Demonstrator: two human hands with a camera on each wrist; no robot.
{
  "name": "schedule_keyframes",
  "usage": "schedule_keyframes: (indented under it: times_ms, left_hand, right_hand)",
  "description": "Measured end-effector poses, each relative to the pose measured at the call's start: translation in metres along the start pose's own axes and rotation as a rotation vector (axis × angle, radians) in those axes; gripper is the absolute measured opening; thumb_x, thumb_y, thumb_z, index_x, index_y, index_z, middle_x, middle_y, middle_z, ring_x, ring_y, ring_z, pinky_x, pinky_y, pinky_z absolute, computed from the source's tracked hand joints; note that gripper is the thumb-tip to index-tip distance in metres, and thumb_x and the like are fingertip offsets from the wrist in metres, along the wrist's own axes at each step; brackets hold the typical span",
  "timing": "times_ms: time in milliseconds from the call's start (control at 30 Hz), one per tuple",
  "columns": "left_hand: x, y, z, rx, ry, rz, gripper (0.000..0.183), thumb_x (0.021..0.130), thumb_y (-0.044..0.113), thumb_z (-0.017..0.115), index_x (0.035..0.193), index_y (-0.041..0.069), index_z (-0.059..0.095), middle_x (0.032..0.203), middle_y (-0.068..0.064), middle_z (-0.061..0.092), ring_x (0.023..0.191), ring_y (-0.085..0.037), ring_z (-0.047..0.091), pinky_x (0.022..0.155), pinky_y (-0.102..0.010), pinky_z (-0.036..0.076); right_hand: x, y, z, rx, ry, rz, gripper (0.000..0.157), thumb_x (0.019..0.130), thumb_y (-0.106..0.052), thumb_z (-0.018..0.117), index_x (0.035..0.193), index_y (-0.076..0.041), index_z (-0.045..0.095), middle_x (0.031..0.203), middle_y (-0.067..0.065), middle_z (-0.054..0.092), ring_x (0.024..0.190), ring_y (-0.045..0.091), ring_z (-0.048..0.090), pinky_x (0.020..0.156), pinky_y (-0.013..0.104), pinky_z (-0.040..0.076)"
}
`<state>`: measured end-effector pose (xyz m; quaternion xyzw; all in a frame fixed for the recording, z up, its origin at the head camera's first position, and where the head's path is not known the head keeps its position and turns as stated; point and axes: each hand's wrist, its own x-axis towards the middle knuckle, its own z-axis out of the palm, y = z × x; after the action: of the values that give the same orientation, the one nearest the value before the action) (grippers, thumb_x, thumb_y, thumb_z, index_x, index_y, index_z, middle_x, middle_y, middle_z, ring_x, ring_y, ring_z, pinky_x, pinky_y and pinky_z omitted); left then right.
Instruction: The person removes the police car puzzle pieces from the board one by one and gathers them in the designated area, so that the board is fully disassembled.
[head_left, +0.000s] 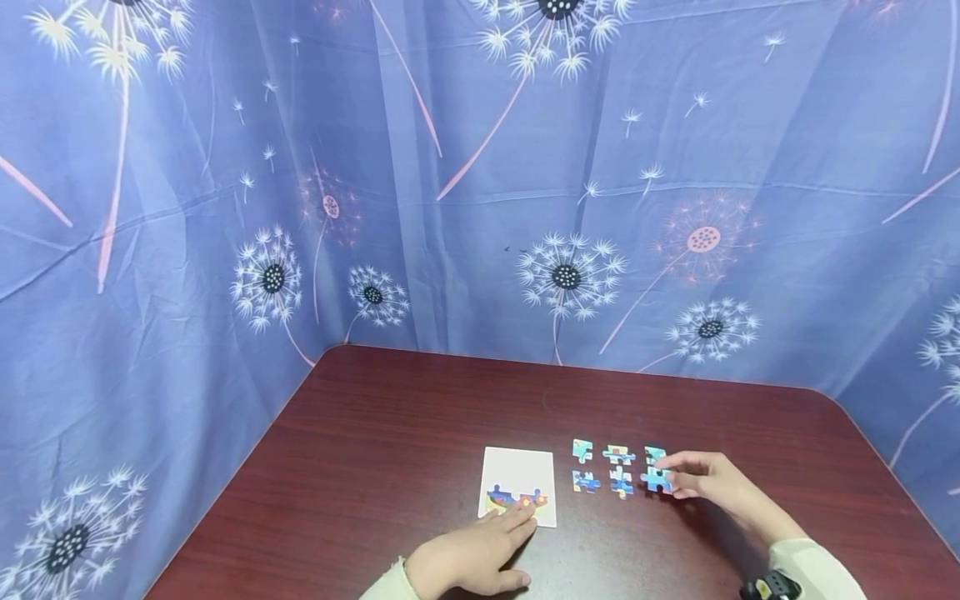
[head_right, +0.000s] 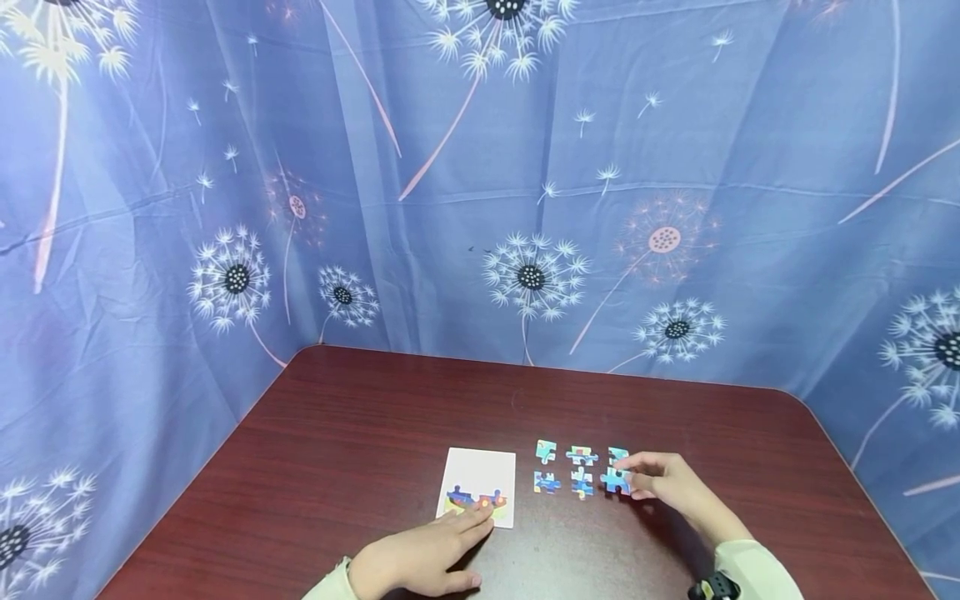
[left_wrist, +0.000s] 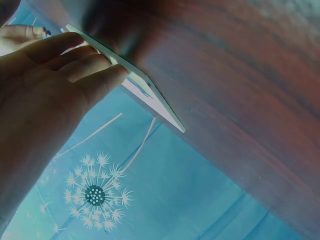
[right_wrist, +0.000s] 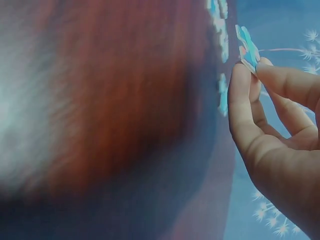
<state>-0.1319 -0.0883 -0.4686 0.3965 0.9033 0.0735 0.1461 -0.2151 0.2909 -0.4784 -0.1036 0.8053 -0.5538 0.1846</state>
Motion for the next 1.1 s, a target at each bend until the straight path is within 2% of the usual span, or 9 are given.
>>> schedule_keyframes:
  times_ms: [233, 367, 633, 833, 1100]
  left_hand:
    - [0.0, -0.001, 0.0, -0.008, -0.007, -0.006, 0.066, 0.096, 0.045, 0.053, 0.146, 0.004, 0.04, 0.155, -0.007, 0.03, 0.142, -0.014, 0.026, 0.11, -0.041, 0.034]
    - [-0.001, 0.0, -0.001, -0.007, 0.001, -0.001, 0.066, 0.096, 0.045, 0.053, 0.145, 0.004, 0.04, 0.155, -0.008, 0.031, 0.142, -0.015, 0.027, 0.11, -0.041, 0.034]
    - [-0.001, -0.001, 0.0, -0.001, -0.001, 0.0, 0.066, 0.096, 0.046, 0.053, 0.145, 0.004, 0.04, 0.155, -0.008, 0.03, 0.142, -0.015, 0.027, 0.11, -0.041, 0.035]
    - [0.0, 0.0, 0.0, -0.012, -0.011, -0.005, 0.066, 0.096, 0.046, 0.053, 0.146, 0.004, 0.039, 0.156, -0.008, 0.029, 0.142, -0.017, 0.028, 0.109, -0.042, 0.036]
    - [0.001, 0.0, 0.0, -0.004, -0.006, -0.012, 0.067, 0.096, 0.046, 0.053, 0.146, 0.005, 0.04, 0.156, -0.007, 0.028, 0.142, -0.018, 0.029, 0.109, -0.042, 0.036]
  right_hand:
    - [-0.003, 0.01, -0.002, -0.054, -0.012, 0.004, 0.036, 0.093, -0.01, 0.06, 0.12, 0.014, 0.057, 0.091, 0.013, 0.067, 0.077, 0.017, 0.063, 0.068, 0.033, 0.057]
    - [-0.003, 0.013, -0.001, -0.074, -0.006, -0.007, 0.034, 0.093, -0.009, 0.06, 0.118, 0.014, 0.058, 0.085, 0.012, 0.066, 0.073, 0.015, 0.062, 0.065, 0.031, 0.055]
    - [-0.004, 0.015, 0.002, -0.126, 0.045, -0.018, 0.03, 0.089, -0.003, 0.062, 0.113, 0.014, 0.061, 0.084, 0.014, 0.069, 0.067, 0.014, 0.061, 0.06, 0.029, 0.052]
    - [-0.002, 0.018, 0.003, -0.144, 0.09, -0.022, 0.028, 0.086, 0.001, 0.062, 0.111, 0.014, 0.063, 0.089, 0.016, 0.067, 0.066, 0.013, 0.059, 0.058, 0.029, 0.052]
    - [-0.002, 0.016, 0.005, -0.208, 0.151, -0.015, 0.025, 0.084, -0.002, 0.069, 0.105, 0.01, 0.067, 0.088, 0.014, 0.067, 0.065, 0.012, 0.059, 0.057, 0.028, 0.052]
